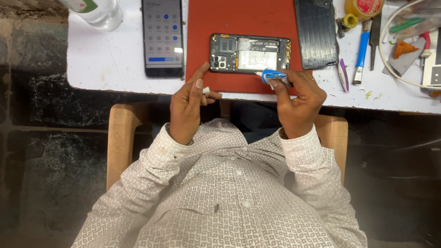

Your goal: The person cleans the back cover of a smartphone with a cloth, then applies adhesive to the phone's internal frame and aligns the back cover onto the device. The person handles a second smartphone and various tools on the workbench.

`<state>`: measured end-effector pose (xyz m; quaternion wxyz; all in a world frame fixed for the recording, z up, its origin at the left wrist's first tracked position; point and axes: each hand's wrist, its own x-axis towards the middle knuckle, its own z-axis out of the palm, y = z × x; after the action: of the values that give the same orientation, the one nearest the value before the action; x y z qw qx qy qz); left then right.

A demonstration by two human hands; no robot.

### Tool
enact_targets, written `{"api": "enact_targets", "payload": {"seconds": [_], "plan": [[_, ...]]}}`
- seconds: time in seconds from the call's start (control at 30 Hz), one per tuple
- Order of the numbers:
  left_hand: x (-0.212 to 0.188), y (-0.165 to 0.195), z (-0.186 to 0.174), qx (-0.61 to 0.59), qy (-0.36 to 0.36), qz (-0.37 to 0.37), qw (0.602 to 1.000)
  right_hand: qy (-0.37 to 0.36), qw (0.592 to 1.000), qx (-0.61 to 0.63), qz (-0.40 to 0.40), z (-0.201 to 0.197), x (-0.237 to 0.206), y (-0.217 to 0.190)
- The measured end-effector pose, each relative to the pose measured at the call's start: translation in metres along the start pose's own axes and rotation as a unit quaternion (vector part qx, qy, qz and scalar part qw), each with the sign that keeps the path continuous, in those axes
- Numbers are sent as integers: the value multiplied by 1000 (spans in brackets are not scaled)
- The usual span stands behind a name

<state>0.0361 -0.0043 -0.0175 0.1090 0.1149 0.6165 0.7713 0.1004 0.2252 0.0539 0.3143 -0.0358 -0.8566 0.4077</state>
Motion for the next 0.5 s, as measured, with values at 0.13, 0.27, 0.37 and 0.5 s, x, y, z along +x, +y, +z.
{"api": "enact_targets", "payload": {"seconds": [0.13, 0.27, 0.37, 0.5], "plan": [[0, 0, 1, -5, -3, 6, 1000, -15, 1000, 3, 2, 7, 2, -3], [0, 0, 2, 15, 1, -11, 1000, -18, 1000, -10, -12, 11, 4, -5], [0, 1, 2, 6, -3, 0, 1000, -20, 999, -13, -21, 14, 5, -6], [0, 2, 3, 3, -2, -1, 1000, -24, 999, -6, -21, 18, 5, -6]]}}
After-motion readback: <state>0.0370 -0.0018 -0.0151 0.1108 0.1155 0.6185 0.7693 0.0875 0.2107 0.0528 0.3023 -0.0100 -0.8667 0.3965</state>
